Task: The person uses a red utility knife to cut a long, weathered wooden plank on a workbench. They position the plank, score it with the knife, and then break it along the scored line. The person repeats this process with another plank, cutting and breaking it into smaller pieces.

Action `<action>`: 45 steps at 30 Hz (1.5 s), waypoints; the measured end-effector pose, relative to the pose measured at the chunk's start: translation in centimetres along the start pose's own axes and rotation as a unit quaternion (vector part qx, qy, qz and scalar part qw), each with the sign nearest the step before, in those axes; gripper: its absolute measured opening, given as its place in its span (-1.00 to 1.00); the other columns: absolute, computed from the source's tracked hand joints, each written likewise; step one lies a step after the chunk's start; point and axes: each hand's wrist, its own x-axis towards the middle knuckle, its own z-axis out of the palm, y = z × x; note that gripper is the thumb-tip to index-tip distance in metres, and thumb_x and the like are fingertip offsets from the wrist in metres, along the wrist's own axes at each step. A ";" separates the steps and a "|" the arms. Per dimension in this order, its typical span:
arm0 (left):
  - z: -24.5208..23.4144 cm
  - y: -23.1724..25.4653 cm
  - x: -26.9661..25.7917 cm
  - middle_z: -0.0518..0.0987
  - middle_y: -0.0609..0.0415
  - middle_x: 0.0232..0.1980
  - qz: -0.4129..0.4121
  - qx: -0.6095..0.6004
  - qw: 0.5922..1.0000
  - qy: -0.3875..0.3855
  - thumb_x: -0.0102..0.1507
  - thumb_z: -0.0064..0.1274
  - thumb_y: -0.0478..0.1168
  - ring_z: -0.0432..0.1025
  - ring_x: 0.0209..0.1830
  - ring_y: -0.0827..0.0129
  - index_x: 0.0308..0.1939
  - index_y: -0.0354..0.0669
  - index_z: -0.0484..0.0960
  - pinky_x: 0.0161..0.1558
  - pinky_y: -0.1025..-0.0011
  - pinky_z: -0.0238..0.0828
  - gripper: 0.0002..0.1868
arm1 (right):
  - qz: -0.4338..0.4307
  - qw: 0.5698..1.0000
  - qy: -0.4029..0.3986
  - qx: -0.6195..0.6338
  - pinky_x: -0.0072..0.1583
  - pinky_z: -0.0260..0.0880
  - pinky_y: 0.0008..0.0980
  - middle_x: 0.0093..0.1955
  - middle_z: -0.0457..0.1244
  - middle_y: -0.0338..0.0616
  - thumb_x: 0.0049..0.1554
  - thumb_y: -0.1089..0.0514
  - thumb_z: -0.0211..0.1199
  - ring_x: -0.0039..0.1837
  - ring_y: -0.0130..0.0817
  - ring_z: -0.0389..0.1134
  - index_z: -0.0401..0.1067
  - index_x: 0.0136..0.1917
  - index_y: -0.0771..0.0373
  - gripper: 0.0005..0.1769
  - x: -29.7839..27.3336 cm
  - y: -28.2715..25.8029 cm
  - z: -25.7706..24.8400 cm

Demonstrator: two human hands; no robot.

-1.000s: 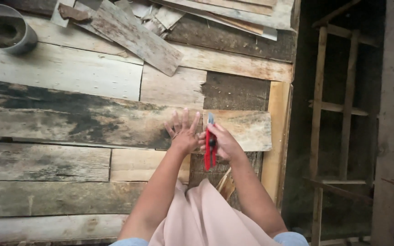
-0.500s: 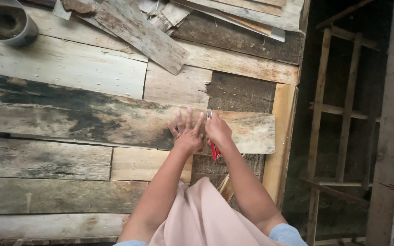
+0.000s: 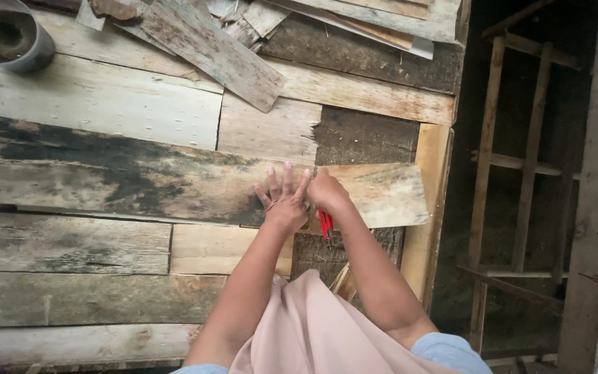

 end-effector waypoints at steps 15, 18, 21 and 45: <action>2.6 -1.1 2.0 -0.54 0.12 0.73 0.008 -0.005 0.999 0.047 0.40 -0.20 0.12 -0.71 0.65 -0.22 0.65 0.57 -0.28 0.44 -0.50 -0.70 -0.19 | 0.023 0.982 0.153 0.104 0.30 0.31 0.13 0.16 0.34 0.33 0.28 -0.11 -0.20 0.31 0.30 0.35 0.17 0.28 0.08 -0.60 0.3 12.8 3.3; 2.5 -1.1 1.2 -0.50 0.13 0.73 0.017 -0.020 0.997 0.068 0.37 -0.10 0.12 -0.65 0.67 -0.21 0.65 0.55 -0.17 0.45 -0.50 -0.69 -0.17 | 0.002 0.980 0.160 0.122 0.34 0.30 0.13 0.22 0.31 0.20 0.22 -0.03 0.00 0.34 0.24 0.32 0.20 0.32 0.08 -0.57 -0.5 15.3 4.1; 5.7 -1.5 1.6 -0.06 0.00 0.70 0.091 -0.033 0.956 0.277 0.20 0.14 -0.13 -0.30 0.67 -0.27 0.49 0.29 0.37 0.35 -0.64 -0.25 -0.26 | -0.062 0.956 0.280 0.065 0.16 0.48 0.12 0.16 0.24 0.05 0.19 0.06 0.11 0.16 0.22 0.41 0.25 0.34 0.01 -0.56 4.5 20.0 6.6; 3.3 9.5 -2.7 0.48 0.14 -0.30 0.102 -0.642 0.720 0.243 0.11 0.06 -0.49 0.40 -0.27 0.48 -0.19 -0.27 0.59 -0.12 0.54 0.35 -0.79 | 0.022 0.668 0.410 0.621 -0.12 0.17 -0.27 -0.23 0.36 -0.20 0.16 -0.31 0.20 -0.22 -0.29 0.30 0.42 -0.12 0.02 -0.61 -3.7 20.2 -0.7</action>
